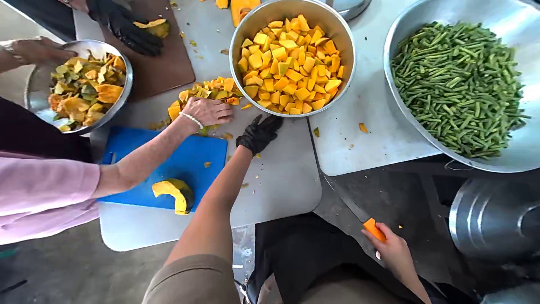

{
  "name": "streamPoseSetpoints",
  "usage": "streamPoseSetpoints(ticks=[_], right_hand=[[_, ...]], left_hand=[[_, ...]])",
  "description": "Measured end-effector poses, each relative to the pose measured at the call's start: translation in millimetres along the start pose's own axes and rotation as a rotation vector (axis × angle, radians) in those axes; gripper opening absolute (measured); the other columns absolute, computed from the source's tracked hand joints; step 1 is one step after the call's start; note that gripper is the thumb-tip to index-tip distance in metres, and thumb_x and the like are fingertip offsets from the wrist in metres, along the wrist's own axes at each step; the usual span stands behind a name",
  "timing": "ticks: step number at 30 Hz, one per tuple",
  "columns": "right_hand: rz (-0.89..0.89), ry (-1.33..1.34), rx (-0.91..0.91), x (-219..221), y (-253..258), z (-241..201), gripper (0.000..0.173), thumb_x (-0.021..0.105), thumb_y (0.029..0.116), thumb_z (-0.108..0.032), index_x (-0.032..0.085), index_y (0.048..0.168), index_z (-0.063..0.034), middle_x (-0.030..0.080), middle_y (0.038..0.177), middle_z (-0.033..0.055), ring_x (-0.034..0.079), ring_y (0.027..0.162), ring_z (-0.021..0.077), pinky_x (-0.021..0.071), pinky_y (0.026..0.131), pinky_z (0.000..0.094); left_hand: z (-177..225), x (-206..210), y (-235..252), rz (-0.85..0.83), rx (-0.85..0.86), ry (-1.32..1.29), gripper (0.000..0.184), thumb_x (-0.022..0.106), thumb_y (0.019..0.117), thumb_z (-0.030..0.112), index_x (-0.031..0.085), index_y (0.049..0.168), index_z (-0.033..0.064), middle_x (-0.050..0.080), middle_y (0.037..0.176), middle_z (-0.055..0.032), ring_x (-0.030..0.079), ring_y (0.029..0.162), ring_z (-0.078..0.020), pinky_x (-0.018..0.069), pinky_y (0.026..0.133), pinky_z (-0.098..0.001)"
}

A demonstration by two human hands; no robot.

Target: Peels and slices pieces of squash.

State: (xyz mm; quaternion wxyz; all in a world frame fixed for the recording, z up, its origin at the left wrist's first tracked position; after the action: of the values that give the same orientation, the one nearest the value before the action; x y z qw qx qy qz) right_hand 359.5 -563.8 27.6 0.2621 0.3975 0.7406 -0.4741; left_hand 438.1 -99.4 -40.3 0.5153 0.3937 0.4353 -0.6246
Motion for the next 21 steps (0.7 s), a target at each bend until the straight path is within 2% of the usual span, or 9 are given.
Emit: streamPoseSetpoints(ticks=[2, 4, 7, 9, 11, 13, 16, 19, 21], right_hand=[[-0.003, 0.016, -0.016, 1.6, 5.2, -5.6, 0.048, 0.075, 0.0938, -0.032, 0.068, 0.117, 0.0093, 0.07, 0.091, 0.0328, 0.068, 0.084, 0.0527, 0.0497, 0.076, 0.0715], [-0.017, 0.044, -0.011, 3.7, 12.9, -11.7, 0.047, 0.074, 0.0946, -0.031, 0.067, 0.118, 0.0094, 0.07, 0.091, 0.0327, 0.068, 0.084, 0.052, 0.0493, 0.077, 0.0713], [-0.031, 0.037, -0.066, 8.9, 27.8, -23.9, 0.048, 0.075, 0.0937, -0.033, 0.068, 0.116, 0.0087, 0.07, 0.089, 0.0313, 0.069, 0.082, 0.0506, 0.0498, 0.075, 0.0707], [-0.059, 0.016, -0.104, 13.0, 37.5, -32.6, 0.047, 0.075, 0.0937, -0.033, 0.068, 0.116, 0.008, 0.07, 0.09, 0.0312, 0.069, 0.084, 0.0508, 0.05, 0.076, 0.071], [-0.076, -0.013, -0.134, 12.9, 45.1, -41.8, 0.046, 0.076, 0.0931, -0.032, 0.069, 0.116, 0.0074, 0.07, 0.09, 0.031, 0.069, 0.084, 0.051, 0.0502, 0.076, 0.0712], [-0.103, -0.033, -0.139, 12.0, 51.1, -47.8, 0.046, 0.076, 0.0931, -0.03, 0.068, 0.117, 0.0085, 0.07, 0.093, 0.0324, 0.069, 0.087, 0.0519, 0.0496, 0.079, 0.0715], [-0.101, -0.072, -0.15, 9.6, 56.6, -52.4, 0.046, 0.076, 0.0929, -0.027, 0.067, 0.117, 0.0106, 0.07, 0.095, 0.0337, 0.069, 0.088, 0.053, 0.0496, 0.08, 0.0717], [-0.059, -0.101, -0.17, 8.6, 58.4, -55.4, 0.047, 0.075, 0.0931, -0.029, 0.067, 0.115, 0.012, 0.07, 0.093, 0.0342, 0.069, 0.084, 0.0531, 0.0496, 0.077, 0.0719], [-0.036, -0.097, -0.162, 8.7, 55.7, -61.0, 0.047, 0.074, 0.0931, -0.028, 0.067, 0.115, 0.013, 0.069, 0.093, 0.0346, 0.068, 0.084, 0.053, 0.0495, 0.076, 0.0718]], left_hand=[[-34.6, -15.0, -29.9, 0.065, -0.199, 0.019, 0.047, 0.049, 0.1069, 0.02, 0.047, 0.154, 0.0152, 0.042, 0.161, -0.0061, 0.037, 0.15, -0.0314, 0.0222, 0.12, -0.0621], [-52.5, -38.1, -63.6, 0.18, -0.341, -0.033, 0.05, 0.052, 0.1064, 0.027, 0.045, 0.156, 0.0198, 0.04, 0.162, -0.0094, 0.042, 0.146, -0.0356, 0.0285, 0.117, -0.0612], [-44.9, -53.5, -117.7, 0.428, -0.53, -0.072, 0.051, 0.05, 0.1061, 0.034, 0.049, 0.152, 0.0104, 0.046, 0.158, -0.0139, 0.046, 0.143, -0.0373, 0.031, 0.117, -0.0593], [-6.3, -19.9, -143.6, 0.382, -0.438, -0.105, 0.055, 0.051, 0.1047, 0.039, 0.051, 0.15, 0.0072, 0.047, 0.156, -0.0143, 0.044, 0.144, -0.0354, 0.03, 0.119, -0.0594], [45.3, 32.5, -159.7, 0.153, -0.176, -0.181, 0.056, 0.051, 0.1034, 0.047, 0.054, 0.149, 0.0152, 0.047, 0.158, -0.0088, 0.04, 0.148, -0.031, 0.0253, 0.12, -0.0621], [70.3, 63.8, -172.2, -0.037, 0.023, -0.256, 0.054, 0.05, 0.1032, 0.049, 0.054, 0.15, 0.022, 0.046, 0.159, -0.005, 0.038, 0.15, -0.0288, 0.0239, 0.121, -0.0606], [62.8, 58.2, -163.8, -0.096, 0.18, -0.291, 0.046, 0.046, 0.1068, 0.039, 0.057, 0.147, 0.0184, 0.049, 0.157, -0.0057, 0.04, 0.149, -0.0268, 0.0255, 0.122, -0.0554], [21.1, 39.6, -127.2, -0.081, 0.204, -0.236, 0.044, 0.045, 0.1081, 0.03, 0.056, 0.148, 0.015, 0.047, 0.158, -0.0061, 0.039, 0.149, -0.0254, 0.0245, 0.123, -0.0514], [-2.6, 24.4, -96.4, -0.023, 0.229, -0.153, 0.044, 0.046, 0.1069, 0.026, 0.055, 0.148, 0.0127, 0.047, 0.158, -0.0081, 0.039, 0.149, -0.0292, 0.0266, 0.122, -0.0522]])
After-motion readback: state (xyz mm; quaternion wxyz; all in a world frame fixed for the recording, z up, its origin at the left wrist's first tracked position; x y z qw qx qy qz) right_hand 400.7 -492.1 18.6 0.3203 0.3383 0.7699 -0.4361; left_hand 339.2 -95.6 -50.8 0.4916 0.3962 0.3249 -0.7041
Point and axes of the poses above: each hand's wrist, its own y-axis towards the middle knuckle, its own x-axis out of the palm, z = x × y, the point moved 10 cm from there along y, towards the middle knuckle
